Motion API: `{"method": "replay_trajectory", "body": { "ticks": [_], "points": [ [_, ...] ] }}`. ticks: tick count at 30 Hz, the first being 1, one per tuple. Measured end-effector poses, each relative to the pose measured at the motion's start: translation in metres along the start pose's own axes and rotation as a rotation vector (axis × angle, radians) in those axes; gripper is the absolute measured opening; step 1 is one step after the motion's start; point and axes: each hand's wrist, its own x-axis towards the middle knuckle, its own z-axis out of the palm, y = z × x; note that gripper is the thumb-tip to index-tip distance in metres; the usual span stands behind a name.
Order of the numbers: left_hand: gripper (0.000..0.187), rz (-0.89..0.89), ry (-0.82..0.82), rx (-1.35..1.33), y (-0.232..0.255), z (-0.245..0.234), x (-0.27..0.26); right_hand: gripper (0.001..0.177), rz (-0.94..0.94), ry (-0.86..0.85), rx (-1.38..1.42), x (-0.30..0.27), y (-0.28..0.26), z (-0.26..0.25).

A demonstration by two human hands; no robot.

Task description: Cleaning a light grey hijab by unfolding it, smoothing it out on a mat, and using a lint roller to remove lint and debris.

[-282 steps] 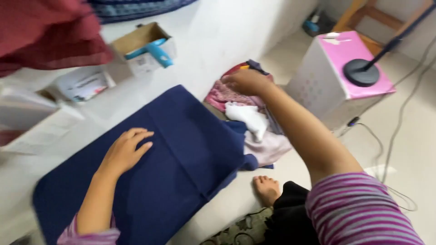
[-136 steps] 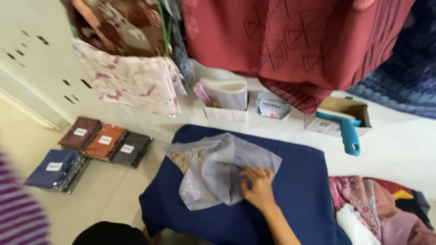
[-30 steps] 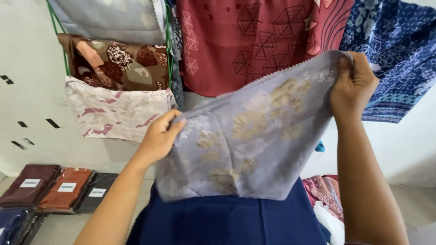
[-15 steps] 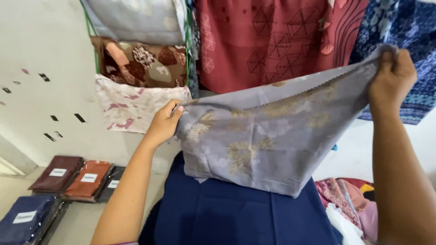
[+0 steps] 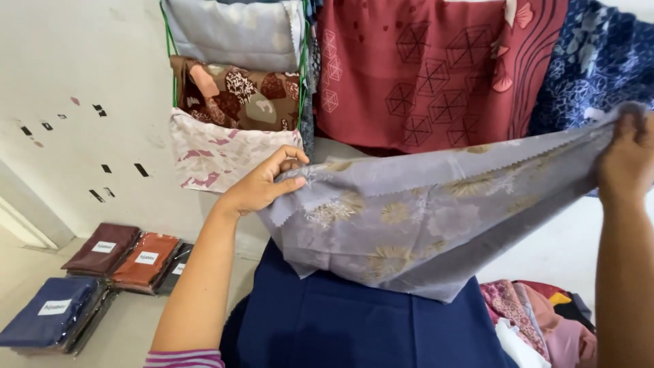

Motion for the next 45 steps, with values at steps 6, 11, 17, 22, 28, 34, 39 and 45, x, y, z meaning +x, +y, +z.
{"method": "replay_trajectory", "body": {
  "ticks": [6,11,17,22,28,34,39,45],
  "points": [
    [0.023,-0.291,-0.169,-0.078,-0.094,-0.004,0.008,0.042,0.014,-0.110,-0.048,-0.065,0.038,-0.020],
    [0.021,-0.638,-0.357,0.023,-0.210,0.032,-0.010,0.022,0.036,-0.064,-0.243,-0.188,0.043,-0.055],
    [0.039,-0.775,-0.283,0.273,-0.324,0.076,-0.056,0.013,0.268,-0.280,-0.498,-0.310,0.049,-0.045],
    [0.102,-0.766,-0.421,0.243,-0.277,0.081,-0.054,0.030,0.549,-0.483,-0.546,-0.365,0.065,-0.034],
    [0.075,-0.158,-0.460,0.664,-0.260,0.094,-0.067,0.037,0.029,-0.234,-0.628,-0.353,-0.010,0.031],
    [0.004,-0.149,-0.459,0.823,-0.252,0.089,-0.058,0.026,0.138,-0.579,0.214,-0.365,-0.161,0.122],
    [0.023,-0.488,-0.003,0.375,-0.283,0.095,-0.068,0.027,-0.102,-0.769,0.272,-0.367,-0.221,0.168],
    [0.034,-0.795,0.300,0.099,-0.299,0.107,-0.069,0.039,0.077,-0.702,0.148,-0.386,-0.214,0.198]
  ]
}}
